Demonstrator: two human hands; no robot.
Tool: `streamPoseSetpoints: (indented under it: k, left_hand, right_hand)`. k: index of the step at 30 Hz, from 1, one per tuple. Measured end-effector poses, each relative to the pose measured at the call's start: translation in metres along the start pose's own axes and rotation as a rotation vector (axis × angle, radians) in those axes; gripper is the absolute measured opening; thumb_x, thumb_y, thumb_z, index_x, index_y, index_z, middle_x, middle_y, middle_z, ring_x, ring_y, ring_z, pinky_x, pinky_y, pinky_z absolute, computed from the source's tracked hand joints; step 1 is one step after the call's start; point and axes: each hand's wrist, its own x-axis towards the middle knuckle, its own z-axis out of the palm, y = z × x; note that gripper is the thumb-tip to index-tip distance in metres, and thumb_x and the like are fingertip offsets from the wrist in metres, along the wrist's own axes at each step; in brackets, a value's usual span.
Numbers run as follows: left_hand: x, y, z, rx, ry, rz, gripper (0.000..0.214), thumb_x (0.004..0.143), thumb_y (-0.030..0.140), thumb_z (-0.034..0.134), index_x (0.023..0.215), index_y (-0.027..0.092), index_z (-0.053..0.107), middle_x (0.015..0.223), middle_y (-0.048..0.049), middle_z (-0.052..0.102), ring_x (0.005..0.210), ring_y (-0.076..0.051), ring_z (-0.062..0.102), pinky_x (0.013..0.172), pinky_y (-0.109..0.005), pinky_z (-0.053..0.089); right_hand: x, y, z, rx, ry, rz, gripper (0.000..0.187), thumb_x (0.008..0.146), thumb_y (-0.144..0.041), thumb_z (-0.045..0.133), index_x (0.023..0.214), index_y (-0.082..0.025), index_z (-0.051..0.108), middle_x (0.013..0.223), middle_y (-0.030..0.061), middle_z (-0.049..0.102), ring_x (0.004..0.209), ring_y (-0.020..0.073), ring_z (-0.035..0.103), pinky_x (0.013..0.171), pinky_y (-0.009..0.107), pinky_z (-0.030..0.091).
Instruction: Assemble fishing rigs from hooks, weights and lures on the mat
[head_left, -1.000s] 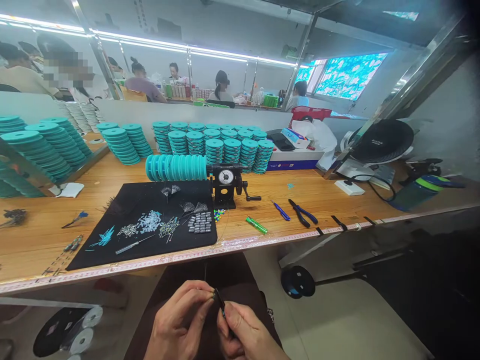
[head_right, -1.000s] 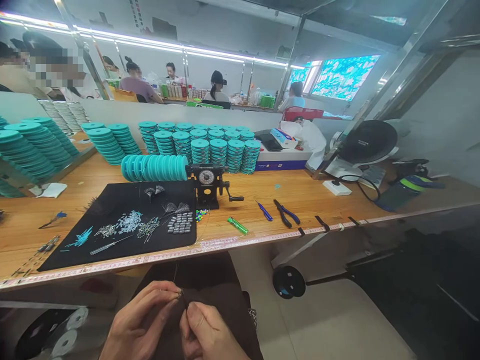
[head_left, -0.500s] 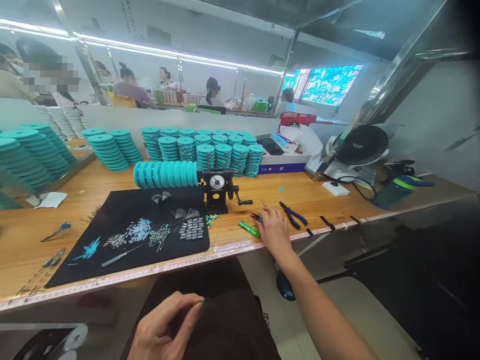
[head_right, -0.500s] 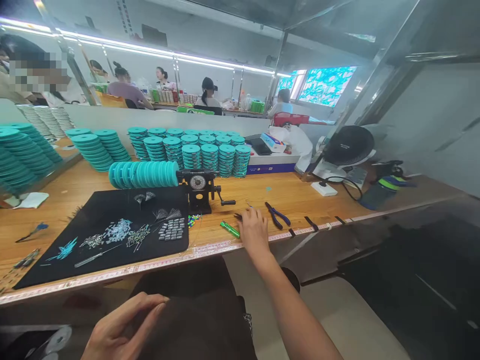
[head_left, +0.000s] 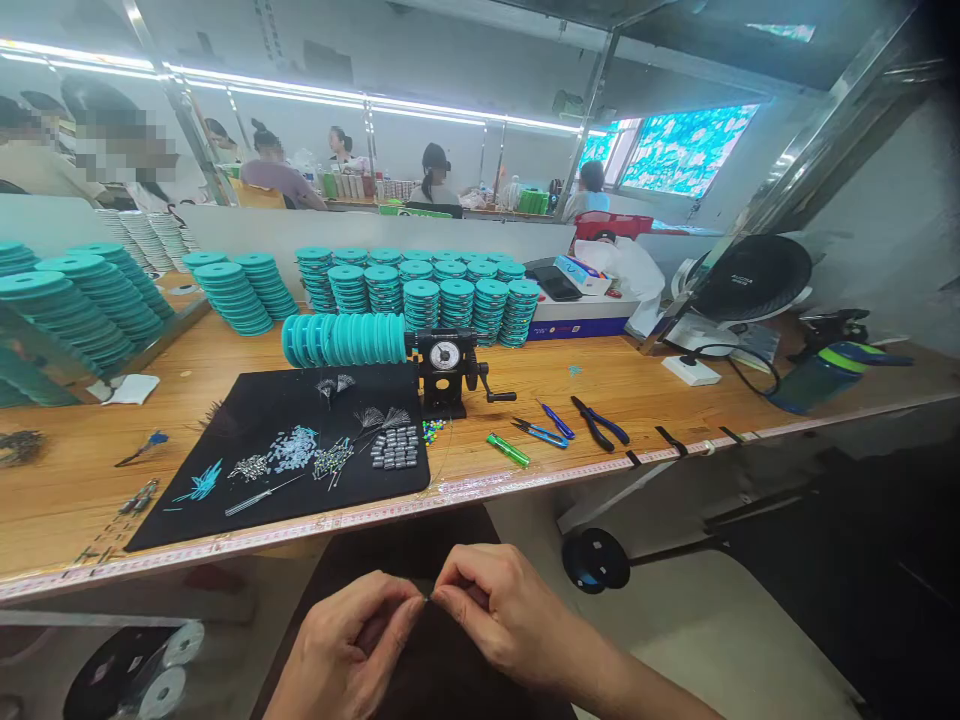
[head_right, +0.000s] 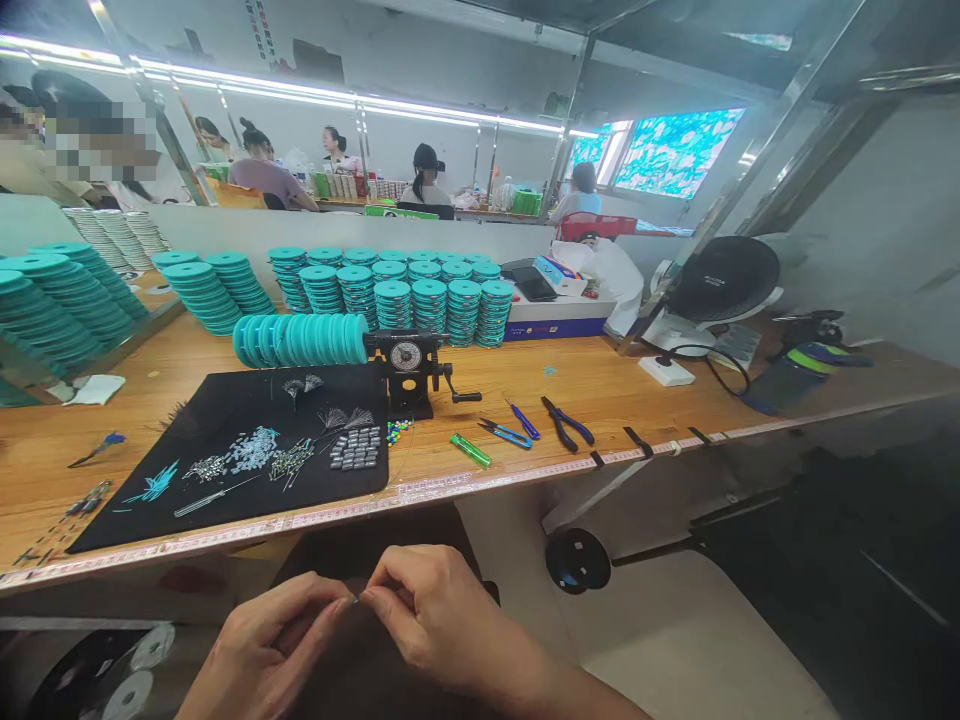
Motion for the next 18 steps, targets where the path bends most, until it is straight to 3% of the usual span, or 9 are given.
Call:
streamPoseSetpoints:
  k: [8, 10, 13, 14, 16, 18]
  left_hand:
    - [-0.001, 0.000, 0.012, -0.249, 0.041, -0.269, 0.031, 0.087, 0.043, 0.058, 0.072, 0.018, 0.070, 0.062, -0.0016, 0.061, 0.055, -0.015, 0.052, 0.050, -0.020, 0.041]
    - [0.000, -0.003, 0.016, -0.371, 0.063, -0.357, 0.034, 0.085, 0.047, 0.060, 0.072, 0.017, 0.070, 0.064, -0.0014, 0.060, 0.058, -0.014, 0.049, 0.052, -0.020, 0.040]
    - [0.003, -0.007, 0.019, -0.581, 0.113, -0.490, 0.038, 0.080, 0.053, 0.066, 0.070, 0.016, 0.068, 0.064, 0.0006, 0.055, 0.060, -0.012, 0.045, 0.054, -0.019, 0.038]
    - [0.003, -0.007, 0.020, -0.668, 0.127, -0.535, 0.040, 0.078, 0.054, 0.068, 0.068, 0.016, 0.067, 0.061, 0.0021, 0.051, 0.058, -0.011, 0.041, 0.053, -0.018, 0.036]
    - [0.004, -0.007, 0.022, -0.848, 0.118, -0.612, 0.042, 0.073, 0.057, 0.072, 0.068, 0.015, 0.065, 0.056, 0.0056, 0.041, 0.053, -0.009, 0.032, 0.049, -0.017, 0.032]
    - [0.004, -0.005, 0.025, -0.972, 0.090, -0.654, 0.042, 0.072, 0.056, 0.074, 0.069, 0.015, 0.065, 0.054, 0.0079, 0.035, 0.050, -0.007, 0.026, 0.047, -0.016, 0.029]
  right_hand:
    - [-0.001, 0.013, 0.011, -0.014, 0.112, -0.052, 0.018, 0.095, -0.024, 0.052, 0.079, -0.020, 0.060, 0.071, -0.0002, 0.061, 0.064, 0.0144, 0.053, 0.062, 0.026, 0.036]
    - [0.000, 0.023, 0.007, 0.036, 0.243, 0.003, 0.021, 0.097, -0.027, 0.050, 0.079, -0.020, 0.059, 0.071, -0.0004, 0.059, 0.065, 0.0144, 0.052, 0.062, 0.026, 0.036]
    - [0.002, 0.042, 0.000, 0.170, 0.581, 0.156, 0.026, 0.097, -0.036, 0.048, 0.080, -0.020, 0.058, 0.071, -0.0003, 0.055, 0.068, 0.0157, 0.052, 0.065, 0.026, 0.038]
    - [0.002, 0.048, 0.000, 0.236, 0.639, 0.196, 0.027, 0.096, -0.039, 0.049, 0.080, -0.019, 0.059, 0.072, 0.0000, 0.055, 0.070, 0.0162, 0.052, 0.066, 0.027, 0.039]
    - [0.002, 0.053, 0.007, 0.413, 0.579, 0.244, 0.027, 0.091, -0.043, 0.058, 0.081, -0.019, 0.061, 0.071, -0.0004, 0.055, 0.068, 0.0158, 0.051, 0.064, 0.026, 0.040]
    - [0.000, 0.049, 0.021, 0.619, 0.396, 0.263, 0.027, 0.084, -0.045, 0.068, 0.086, -0.018, 0.064, 0.070, -0.0013, 0.055, 0.064, 0.0142, 0.049, 0.057, 0.024, 0.040]
